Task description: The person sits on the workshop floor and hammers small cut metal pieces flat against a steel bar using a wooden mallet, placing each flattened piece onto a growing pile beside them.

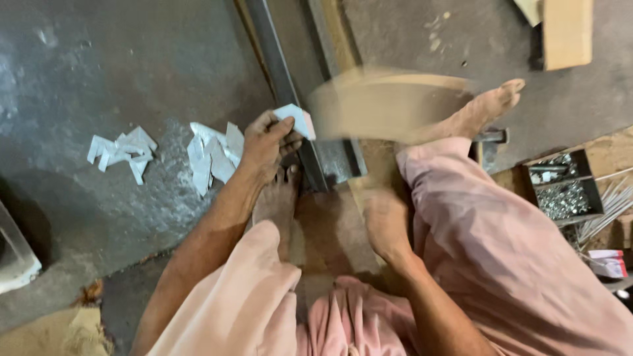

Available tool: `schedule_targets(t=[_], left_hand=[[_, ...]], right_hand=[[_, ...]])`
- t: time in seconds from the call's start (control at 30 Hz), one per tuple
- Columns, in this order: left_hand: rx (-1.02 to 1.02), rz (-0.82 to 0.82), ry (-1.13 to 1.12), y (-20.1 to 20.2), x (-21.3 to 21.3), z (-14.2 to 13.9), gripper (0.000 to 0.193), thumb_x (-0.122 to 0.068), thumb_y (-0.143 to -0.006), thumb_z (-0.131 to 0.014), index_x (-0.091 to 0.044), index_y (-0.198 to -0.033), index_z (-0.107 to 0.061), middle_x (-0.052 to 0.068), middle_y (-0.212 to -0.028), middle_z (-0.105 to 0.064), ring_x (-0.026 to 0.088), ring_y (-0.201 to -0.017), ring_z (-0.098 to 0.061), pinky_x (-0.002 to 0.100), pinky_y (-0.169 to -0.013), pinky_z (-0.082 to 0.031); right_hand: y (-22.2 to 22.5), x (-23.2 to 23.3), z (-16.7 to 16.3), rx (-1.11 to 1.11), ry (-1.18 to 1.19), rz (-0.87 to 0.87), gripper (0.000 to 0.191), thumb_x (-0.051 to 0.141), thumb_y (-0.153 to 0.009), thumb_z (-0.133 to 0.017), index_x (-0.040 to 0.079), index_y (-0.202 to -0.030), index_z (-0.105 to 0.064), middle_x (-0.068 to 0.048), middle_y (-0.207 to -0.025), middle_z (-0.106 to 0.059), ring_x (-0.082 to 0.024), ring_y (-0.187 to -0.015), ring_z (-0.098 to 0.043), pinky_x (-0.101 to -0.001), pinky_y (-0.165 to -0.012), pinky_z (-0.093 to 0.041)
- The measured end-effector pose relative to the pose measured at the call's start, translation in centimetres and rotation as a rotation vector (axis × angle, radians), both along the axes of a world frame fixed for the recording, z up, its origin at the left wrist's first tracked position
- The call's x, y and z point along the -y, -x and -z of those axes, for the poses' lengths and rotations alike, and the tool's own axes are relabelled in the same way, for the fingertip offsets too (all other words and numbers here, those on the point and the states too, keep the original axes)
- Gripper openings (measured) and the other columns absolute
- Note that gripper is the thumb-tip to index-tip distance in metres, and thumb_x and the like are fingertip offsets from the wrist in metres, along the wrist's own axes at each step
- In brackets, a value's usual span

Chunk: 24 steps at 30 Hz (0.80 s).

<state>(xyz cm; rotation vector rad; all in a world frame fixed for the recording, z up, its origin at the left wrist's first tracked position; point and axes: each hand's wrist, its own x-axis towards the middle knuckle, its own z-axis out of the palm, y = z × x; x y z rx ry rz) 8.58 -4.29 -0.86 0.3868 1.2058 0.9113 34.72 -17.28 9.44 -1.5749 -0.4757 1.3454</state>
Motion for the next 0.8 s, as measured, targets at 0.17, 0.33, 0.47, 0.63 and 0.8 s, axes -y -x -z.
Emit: schedule_targets(t=[0.17, 0.33, 0.47, 0.63, 0.8], left_hand=[[0.091, 0.058, 0.012, 0.5, -0.3, 0.8, 0.009, -0.020, -0.096, -0.070, -0.012, -0.097, -0.066, 0.000, -0.088, -0.070, 0.013, -0.080, -0.068, 0.034, -0.075, -0.059], [0.156, 0.064, 0.026, 0.9, -0.6, 2.1, 0.012, -0.020, -0.094, -0.074, -0.015, -0.098, -0.065, -0.005, -0.088, -0.065, 0.012, -0.081, -0.063, 0.033, -0.075, -0.055], [0.174, 0.094, 0.019, 1.1, -0.7, 3.1, 0.017, -0.020, -0.095, -0.077, -0.015, -0.092, -0.061, -0.005, -0.083, -0.061, 0.013, -0.076, -0.061, 0.033, -0.072, -0.054], [0.237, 0.087, -0.021, 1.3, -0.5, 2.7, 0.011, -0.016, -0.096, -0.076, -0.014, -0.101, -0.067, -0.005, -0.085, -0.060, 0.010, -0.074, -0.055, 0.030, -0.069, -0.049], [0.336, 0.043, -0.082, 2.5, -1.6, -1.8, 0.012, -0.018, -0.097, -0.071, -0.011, -0.107, -0.069, 0.001, -0.081, -0.067, 0.013, -0.069, -0.062, 0.035, -0.068, -0.056]], right_hand=[[-1.4, -1.1, 3.0, -0.143, 0.050, 0.042, 0.045, 0.043, -0.110, -0.047, 0.011, -0.080, -0.056, -0.004, -0.062, -0.047, -0.013, -0.045, -0.042, -0.0317, -0.041, -0.035], [-1.5, -0.4, 4.9, 0.384, -0.196, -0.349, 0.049, 0.050, -0.116, -0.041, 0.011, -0.089, -0.054, -0.002, -0.077, -0.048, -0.016, -0.064, -0.045, -0.0329, -0.055, -0.036], [-2.1, -0.3, 7.5, -0.208, 0.330, -0.057, 0.052, 0.054, -0.108, -0.041, 0.014, -0.077, -0.050, 0.003, -0.054, -0.039, -0.012, -0.041, -0.033, -0.0301, -0.039, -0.026], [-2.3, 1.4, 9.5, 0.151, 0.131, -0.399, 0.047, 0.041, -0.105, -0.046, 0.006, -0.077, -0.061, 0.000, -0.062, -0.054, -0.011, -0.052, -0.048, -0.0321, -0.045, -0.039], [-1.8, 2.7, 7.0, 0.083, 0.433, -0.255, 0.048, 0.043, -0.107, -0.048, 0.003, -0.081, -0.052, -0.003, -0.062, -0.041, -0.017, -0.051, -0.037, -0.0386, -0.046, -0.030]])
